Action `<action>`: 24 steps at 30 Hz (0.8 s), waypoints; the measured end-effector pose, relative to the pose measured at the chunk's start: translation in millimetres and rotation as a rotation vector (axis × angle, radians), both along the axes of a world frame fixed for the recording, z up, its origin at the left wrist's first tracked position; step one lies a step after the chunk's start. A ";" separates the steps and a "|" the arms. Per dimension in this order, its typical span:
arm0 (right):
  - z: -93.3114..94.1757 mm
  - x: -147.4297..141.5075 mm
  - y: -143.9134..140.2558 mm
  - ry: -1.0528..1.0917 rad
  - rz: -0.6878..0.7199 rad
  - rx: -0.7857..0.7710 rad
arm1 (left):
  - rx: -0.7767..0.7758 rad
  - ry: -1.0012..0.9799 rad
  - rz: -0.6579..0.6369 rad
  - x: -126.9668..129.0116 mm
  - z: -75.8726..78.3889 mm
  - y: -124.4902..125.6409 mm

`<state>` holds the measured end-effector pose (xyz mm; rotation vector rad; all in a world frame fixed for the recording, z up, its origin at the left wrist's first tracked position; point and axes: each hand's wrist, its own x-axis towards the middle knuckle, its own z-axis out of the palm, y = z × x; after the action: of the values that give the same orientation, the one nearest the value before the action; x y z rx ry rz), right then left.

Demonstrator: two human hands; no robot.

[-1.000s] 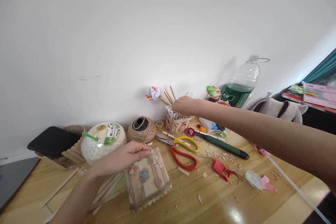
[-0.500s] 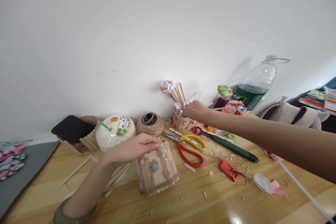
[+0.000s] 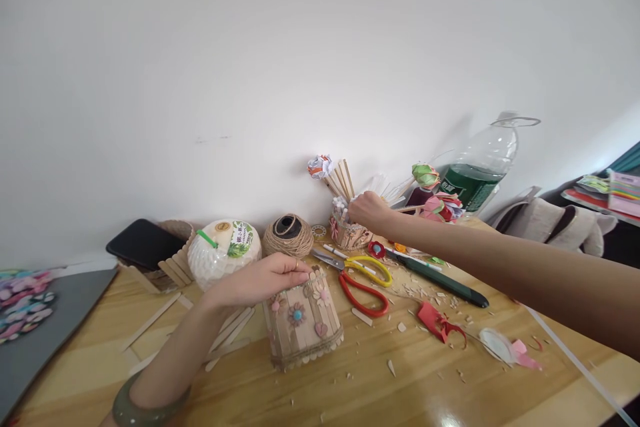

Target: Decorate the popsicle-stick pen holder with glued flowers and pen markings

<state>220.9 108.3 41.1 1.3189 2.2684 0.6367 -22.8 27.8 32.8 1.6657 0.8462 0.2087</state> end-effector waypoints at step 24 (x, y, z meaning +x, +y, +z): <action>104.6 22.1 -24.6 0.140 0.220 0.339 | -0.013 -0.035 -0.007 0.7 -0.9 2.4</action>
<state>243.0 83.7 145.7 1.3060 2.5239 1.0751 -22.1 30.2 31.9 1.6486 0.8139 0.2260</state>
